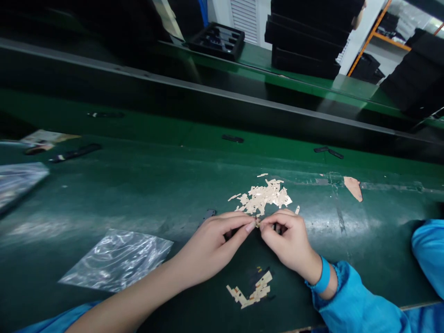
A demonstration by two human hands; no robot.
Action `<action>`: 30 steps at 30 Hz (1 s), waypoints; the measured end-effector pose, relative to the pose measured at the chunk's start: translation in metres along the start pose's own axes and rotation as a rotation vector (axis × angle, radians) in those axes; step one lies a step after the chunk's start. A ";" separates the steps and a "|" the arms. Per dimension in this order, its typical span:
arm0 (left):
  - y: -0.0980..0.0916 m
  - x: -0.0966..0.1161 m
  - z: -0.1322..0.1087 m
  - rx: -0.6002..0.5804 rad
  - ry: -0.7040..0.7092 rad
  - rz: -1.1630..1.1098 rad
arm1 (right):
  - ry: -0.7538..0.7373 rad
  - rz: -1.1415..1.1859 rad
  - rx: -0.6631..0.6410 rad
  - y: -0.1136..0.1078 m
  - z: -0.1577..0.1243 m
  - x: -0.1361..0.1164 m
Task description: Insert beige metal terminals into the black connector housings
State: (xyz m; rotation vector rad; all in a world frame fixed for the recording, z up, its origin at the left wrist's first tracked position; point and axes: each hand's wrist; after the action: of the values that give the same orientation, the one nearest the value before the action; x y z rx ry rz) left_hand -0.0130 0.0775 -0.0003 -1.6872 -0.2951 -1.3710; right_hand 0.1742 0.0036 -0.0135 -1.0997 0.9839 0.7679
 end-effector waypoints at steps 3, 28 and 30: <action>0.001 -0.001 -0.001 -0.024 0.052 -0.003 | -0.051 -0.015 -0.004 0.000 0.000 -0.001; -0.001 0.001 0.008 -0.123 -0.259 -0.306 | 0.370 0.270 -0.061 -0.007 0.006 -0.005; -0.002 0.002 0.009 -0.125 -0.322 -0.457 | 0.373 0.269 -0.065 -0.006 0.005 -0.004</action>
State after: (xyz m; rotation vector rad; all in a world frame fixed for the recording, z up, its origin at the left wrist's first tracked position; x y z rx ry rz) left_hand -0.0076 0.0848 0.0023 -2.0293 -0.8358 -1.4550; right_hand 0.1788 0.0065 -0.0073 -1.2068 1.4521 0.8313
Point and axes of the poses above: each hand's wrist, its own z-axis towards the middle knuckle, its own y-axis out of the palm, x = y × z, and after that the axes turned 5 degrees about x, right-handed
